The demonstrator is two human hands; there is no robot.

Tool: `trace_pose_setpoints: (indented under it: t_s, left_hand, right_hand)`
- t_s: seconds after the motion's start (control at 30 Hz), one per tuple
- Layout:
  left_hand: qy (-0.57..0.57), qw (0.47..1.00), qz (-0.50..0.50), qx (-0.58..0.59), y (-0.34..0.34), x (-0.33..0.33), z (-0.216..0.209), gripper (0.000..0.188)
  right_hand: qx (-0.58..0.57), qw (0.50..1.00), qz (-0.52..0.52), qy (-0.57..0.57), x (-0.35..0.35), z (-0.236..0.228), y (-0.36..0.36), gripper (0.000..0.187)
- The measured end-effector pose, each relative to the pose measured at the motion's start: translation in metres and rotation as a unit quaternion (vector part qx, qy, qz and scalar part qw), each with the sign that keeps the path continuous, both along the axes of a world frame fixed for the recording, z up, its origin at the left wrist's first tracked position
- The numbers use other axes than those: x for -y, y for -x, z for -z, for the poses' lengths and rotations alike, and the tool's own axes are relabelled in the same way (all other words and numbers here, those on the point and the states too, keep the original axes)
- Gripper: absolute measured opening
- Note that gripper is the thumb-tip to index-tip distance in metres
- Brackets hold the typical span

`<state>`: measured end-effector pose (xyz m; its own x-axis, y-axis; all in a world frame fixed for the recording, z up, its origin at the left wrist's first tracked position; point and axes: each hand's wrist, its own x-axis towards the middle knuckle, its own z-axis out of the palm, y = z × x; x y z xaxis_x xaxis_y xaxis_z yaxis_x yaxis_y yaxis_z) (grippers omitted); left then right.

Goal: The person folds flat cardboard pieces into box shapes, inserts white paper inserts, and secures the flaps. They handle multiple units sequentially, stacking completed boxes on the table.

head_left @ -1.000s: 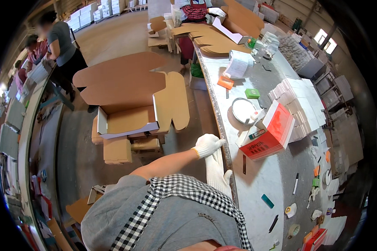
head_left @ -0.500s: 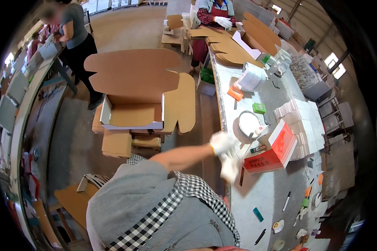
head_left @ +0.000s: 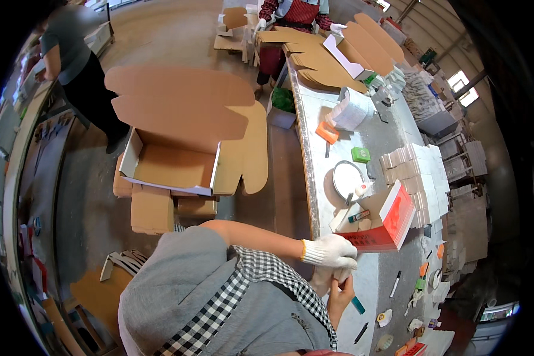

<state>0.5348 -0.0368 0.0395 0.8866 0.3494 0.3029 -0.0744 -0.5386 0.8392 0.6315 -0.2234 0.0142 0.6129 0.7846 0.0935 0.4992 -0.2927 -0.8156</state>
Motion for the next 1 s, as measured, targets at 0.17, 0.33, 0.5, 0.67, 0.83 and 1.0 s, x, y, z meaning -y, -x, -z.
trace_pose_setpoints:
  t_s: [0.17, 0.33, 0.5, 0.67, 0.83, 1.0]
  left_hand:
    - [0.012, 0.989, -0.147, -0.032, 0.089, -0.085, -0.009, 0.044]
    - [0.026, 0.956, -0.284, 0.072, 0.183, -0.127, -0.003, 0.037]
    - [0.076, 0.927, -0.362, 0.058, 0.257, -0.129, -0.005, 0.027]
    - [0.251, 0.843, -0.476, 0.026, 0.311, -0.117, 0.023, 0.021]
    - [0.047, 0.814, -0.556, -0.158, 0.323, -0.115, 0.027, 0.029]
    - [-0.069, 0.771, -0.555, -0.304, 0.312, -0.113, 0.062, 0.043]
  right_hand:
    - [0.292, 0.9, 0.071, 0.316, 0.014, 0.005, -0.047, 0.062]
    - [0.326, 0.914, -0.03, 0.239, -0.056, -0.02, -0.009, 0.074]
    - [0.198, 0.956, -0.191, 0.101, -0.183, -0.065, 0.082, 0.038]
    - [0.232, 0.945, -0.229, 0.035, -0.284, -0.062, 0.08, 0.03]
    - [0.121, 0.974, -0.192, 0.004, -0.377, -0.052, 0.036, 0.029]
    - [-0.089, 0.982, -0.102, -0.132, -0.476, 0.006, -0.022, 0.024]
